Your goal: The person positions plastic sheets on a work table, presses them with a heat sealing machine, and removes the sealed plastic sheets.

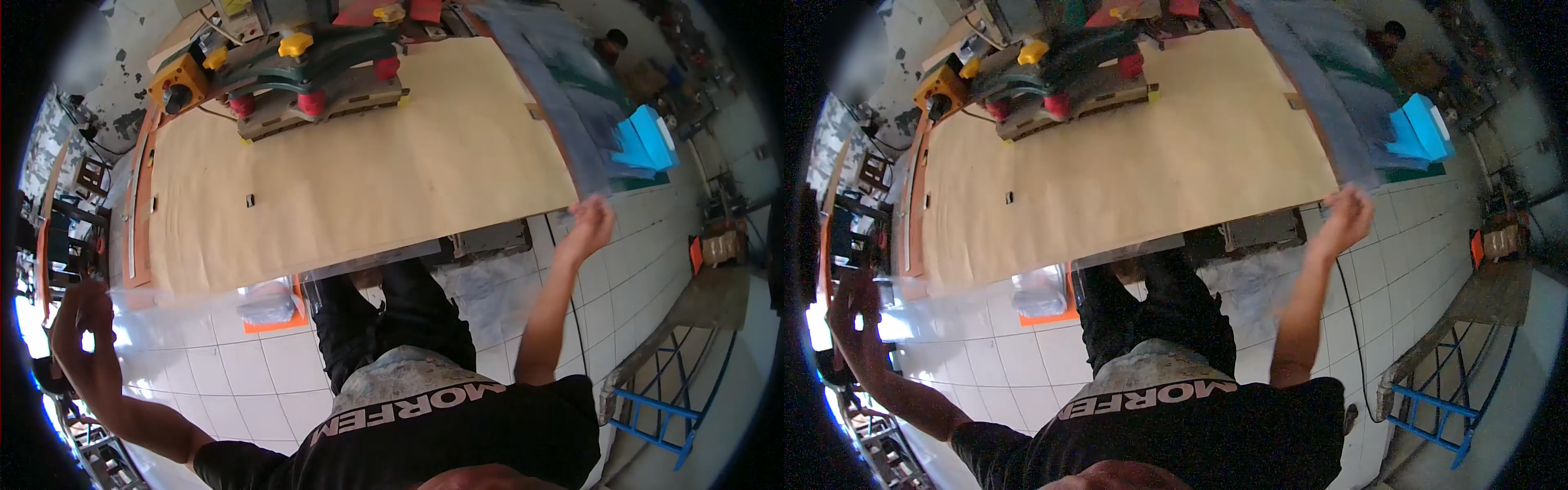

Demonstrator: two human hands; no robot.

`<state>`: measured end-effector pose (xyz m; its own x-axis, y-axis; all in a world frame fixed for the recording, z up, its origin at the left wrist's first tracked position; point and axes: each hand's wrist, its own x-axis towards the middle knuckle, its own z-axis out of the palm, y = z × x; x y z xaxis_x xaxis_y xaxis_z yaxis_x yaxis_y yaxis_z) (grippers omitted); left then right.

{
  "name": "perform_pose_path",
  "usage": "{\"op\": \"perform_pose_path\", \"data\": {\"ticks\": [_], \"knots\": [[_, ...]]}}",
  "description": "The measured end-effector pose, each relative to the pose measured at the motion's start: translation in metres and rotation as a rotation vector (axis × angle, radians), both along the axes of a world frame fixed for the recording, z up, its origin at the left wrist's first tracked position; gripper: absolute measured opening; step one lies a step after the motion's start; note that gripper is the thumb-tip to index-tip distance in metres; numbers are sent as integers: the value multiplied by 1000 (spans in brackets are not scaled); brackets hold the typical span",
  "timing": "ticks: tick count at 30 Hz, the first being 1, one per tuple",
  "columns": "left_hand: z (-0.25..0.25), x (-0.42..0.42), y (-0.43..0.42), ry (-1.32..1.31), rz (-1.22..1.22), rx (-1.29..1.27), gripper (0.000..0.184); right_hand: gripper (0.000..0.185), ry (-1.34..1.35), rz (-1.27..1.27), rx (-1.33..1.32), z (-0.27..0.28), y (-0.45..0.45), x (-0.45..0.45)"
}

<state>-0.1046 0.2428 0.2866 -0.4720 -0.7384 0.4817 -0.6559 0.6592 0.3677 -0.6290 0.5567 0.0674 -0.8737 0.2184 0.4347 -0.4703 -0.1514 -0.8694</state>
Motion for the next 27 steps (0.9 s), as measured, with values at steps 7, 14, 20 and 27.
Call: {"op": "perform_pose_path", "data": {"ticks": [7, 14, 20, 27], "knots": [[8, -37, -12, -141, -79, 16, 15, 55, -3, -800, 677, 17, 98, -138], [15, -125, 13, -309, -440, 31, 8, 53, 333, 689, 648, 25, -57, 59], [14, -161, 52, -441, -674, 59, 6, 72, 222, 1363, 305, 51, -154, 221], [71, -78, -2, 225, -375, 402, 19, 20, 118, 1706, 464, 4, -148, 258]]}}
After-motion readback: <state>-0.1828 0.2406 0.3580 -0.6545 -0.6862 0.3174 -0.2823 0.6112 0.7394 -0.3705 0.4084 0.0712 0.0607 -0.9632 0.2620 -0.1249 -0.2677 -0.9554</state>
